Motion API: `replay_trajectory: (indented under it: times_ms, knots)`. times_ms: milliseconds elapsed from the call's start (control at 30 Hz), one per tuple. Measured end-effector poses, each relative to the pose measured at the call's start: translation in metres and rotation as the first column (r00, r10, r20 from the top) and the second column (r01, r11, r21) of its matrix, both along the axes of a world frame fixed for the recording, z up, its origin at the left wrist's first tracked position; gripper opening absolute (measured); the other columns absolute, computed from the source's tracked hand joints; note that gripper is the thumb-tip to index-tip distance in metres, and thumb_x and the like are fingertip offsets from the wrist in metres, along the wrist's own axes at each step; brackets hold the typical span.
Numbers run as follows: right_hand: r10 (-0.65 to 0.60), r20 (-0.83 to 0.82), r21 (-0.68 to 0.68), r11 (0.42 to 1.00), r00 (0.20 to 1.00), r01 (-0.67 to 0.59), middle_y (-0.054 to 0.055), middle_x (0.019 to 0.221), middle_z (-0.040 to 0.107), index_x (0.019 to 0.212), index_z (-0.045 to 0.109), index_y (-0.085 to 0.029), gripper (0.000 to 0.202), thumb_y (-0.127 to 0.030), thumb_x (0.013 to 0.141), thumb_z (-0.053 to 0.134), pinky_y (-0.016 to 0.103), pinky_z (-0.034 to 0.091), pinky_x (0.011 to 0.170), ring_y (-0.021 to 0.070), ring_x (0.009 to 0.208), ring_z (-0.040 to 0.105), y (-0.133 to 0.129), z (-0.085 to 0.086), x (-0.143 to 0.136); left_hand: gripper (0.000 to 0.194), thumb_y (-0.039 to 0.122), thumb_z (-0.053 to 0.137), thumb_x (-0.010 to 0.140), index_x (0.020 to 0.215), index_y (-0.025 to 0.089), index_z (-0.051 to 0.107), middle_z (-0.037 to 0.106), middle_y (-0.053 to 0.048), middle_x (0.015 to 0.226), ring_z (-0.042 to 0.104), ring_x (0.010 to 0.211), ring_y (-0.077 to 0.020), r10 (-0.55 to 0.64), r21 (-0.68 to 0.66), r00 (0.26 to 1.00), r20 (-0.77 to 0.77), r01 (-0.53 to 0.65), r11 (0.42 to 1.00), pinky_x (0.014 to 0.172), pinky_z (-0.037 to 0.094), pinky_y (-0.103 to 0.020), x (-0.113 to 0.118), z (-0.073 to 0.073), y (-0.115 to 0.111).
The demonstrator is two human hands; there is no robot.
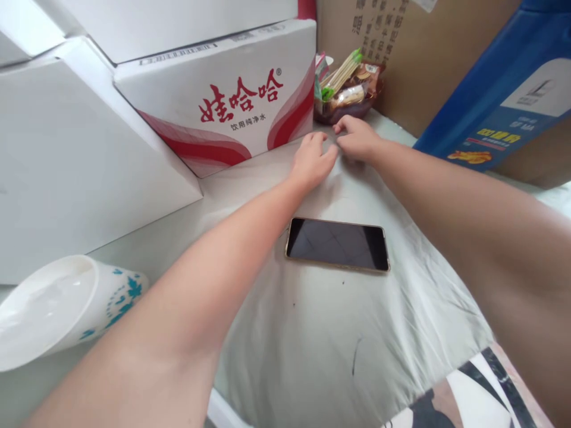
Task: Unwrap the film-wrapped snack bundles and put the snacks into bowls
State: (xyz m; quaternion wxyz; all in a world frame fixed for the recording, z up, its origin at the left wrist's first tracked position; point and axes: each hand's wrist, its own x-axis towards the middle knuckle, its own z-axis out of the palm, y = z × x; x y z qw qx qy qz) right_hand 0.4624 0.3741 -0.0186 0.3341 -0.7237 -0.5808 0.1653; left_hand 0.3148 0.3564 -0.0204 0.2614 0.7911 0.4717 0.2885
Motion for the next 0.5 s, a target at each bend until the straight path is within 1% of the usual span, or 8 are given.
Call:
replay_trajectory:
  times_ms: [67, 133, 200, 267, 333, 400, 433, 500]
  knots:
    - [-0.048, -0.013, 0.093, 0.994, 0.999, 0.049, 0.001, 0.095, 0.062, 0.085, 0.050, -0.021, 0.025, 0.001, 0.074, 0.050, 0.041, 0.045, 0.106, 0.0214, 0.106, 0.061, -0.015, 0.007, -0.009, 0.031, 0.019, 0.052, 0.093, 0.122, 0.019, 0.064, 0.061, -0.012, 0.142, 0.054, 0.139, -0.0236, 0.112, -0.072, 0.992, 0.054, -0.108, 0.992, 0.121, 0.038, -0.034, -0.006, 0.005, -0.012]
    - [-0.065, -0.065, 0.201, 0.976, 0.996, 0.077, 0.002, 0.096, 0.064, 0.086, 0.051, -0.021, 0.022, -0.002, 0.076, 0.049, 0.040, 0.045, 0.105, 0.0200, 0.105, 0.061, -0.037, 0.017, -0.028, 0.030, 0.020, 0.050, 0.094, 0.120, 0.020, 0.063, 0.064, -0.010, 0.135, 0.059, 0.133, -0.0244, 0.229, -0.166, 0.964, 0.134, -0.206, 0.964, 0.118, 0.043, -0.038, -0.015, 0.018, -0.032]
    - [-0.008, -0.170, 0.255, 0.965, 0.985, 0.052, 0.003, 0.098, 0.066, 0.088, 0.050, -0.021, 0.017, -0.006, 0.079, 0.048, 0.036, 0.047, 0.101, 0.0176, 0.101, 0.061, -0.067, 0.026, -0.061, 0.031, 0.021, 0.048, 0.095, 0.124, 0.021, 0.061, 0.065, -0.009, 0.135, 0.060, 0.130, -0.0245, 0.300, -0.200, 0.926, 0.229, -0.257, 0.946, 0.116, 0.045, -0.041, -0.032, 0.035, -0.061]
    - [0.091, -0.300, 0.259, 0.966, 0.950, -0.011, 0.003, 0.100, 0.067, 0.089, 0.050, -0.022, 0.012, -0.013, 0.083, 0.047, 0.035, 0.050, 0.097, 0.0173, 0.099, 0.063, -0.105, 0.032, -0.103, 0.034, 0.022, 0.049, 0.095, 0.128, 0.023, 0.057, 0.061, -0.008, 0.142, 0.057, 0.136, -0.0239, 0.345, -0.138, 0.888, 0.306, -0.317, 0.938, 0.120, 0.041, -0.039, -0.058, 0.056, -0.101]
    - [0.212, -0.373, 0.264, 0.958, 0.903, -0.116, 0.005, 0.102, 0.068, 0.093, 0.052, -0.022, 0.008, -0.022, 0.086, 0.048, 0.038, 0.051, 0.097, 0.0200, 0.101, 0.065, -0.145, 0.033, -0.151, 0.038, 0.021, 0.050, 0.094, 0.131, 0.025, 0.054, 0.057, -0.007, 0.147, 0.048, 0.145, -0.0235, 0.416, -0.043, 0.850, 0.324, -0.426, 0.904, 0.125, 0.036, -0.038, -0.095, 0.075, -0.147]
    - [0.404, -0.361, 0.251, 0.910, 0.841, -0.329, 0.007, 0.111, 0.069, 0.101, 0.055, -0.022, 0.019, -0.033, 0.085, 0.055, 0.042, 0.052, 0.099, 0.0244, 0.108, 0.065, -0.180, 0.032, -0.198, 0.040, 0.019, 0.050, 0.092, 0.131, 0.025, 0.053, 0.054, -0.007, 0.148, 0.044, 0.149, -0.0234, 0.504, 0.042, 0.809, 0.303, -0.540, 0.841, 0.127, 0.032, -0.039, -0.140, 0.090, -0.191]
    - [0.504, -0.340, 0.246, 0.863, 0.794, -0.442, 0.009, 0.118, 0.069, 0.108, 0.056, -0.022, 0.028, -0.035, 0.084, 0.058, 0.043, 0.052, 0.101, 0.0263, 0.114, 0.064, -0.194, 0.031, -0.222, 0.041, 0.019, 0.051, 0.090, 0.131, 0.025, 0.054, 0.053, -0.009, 0.148, 0.043, 0.149, -0.0238, 0.546, 0.087, 0.787, 0.286, -0.589, 0.804, 0.129, 0.030, -0.039, -0.165, 0.094, -0.210]
    - [0.661, -0.258, 0.250, 0.750, 0.704, -0.612, 0.012, 0.136, 0.063, 0.124, 0.056, -0.022, 0.048, -0.033, 0.079, 0.064, 0.045, 0.049, 0.108, 0.0295, 0.131, 0.057, -0.212, 0.029, -0.266, 0.042, 0.019, 0.056, 0.087, 0.128, 0.026, 0.055, 0.050, -0.011, 0.147, 0.042, 0.149, -0.0246, 0.666, 0.169, 0.698, 0.264, -0.713, 0.680, 0.129, 0.029, -0.040, -0.217, 0.095, -0.237]
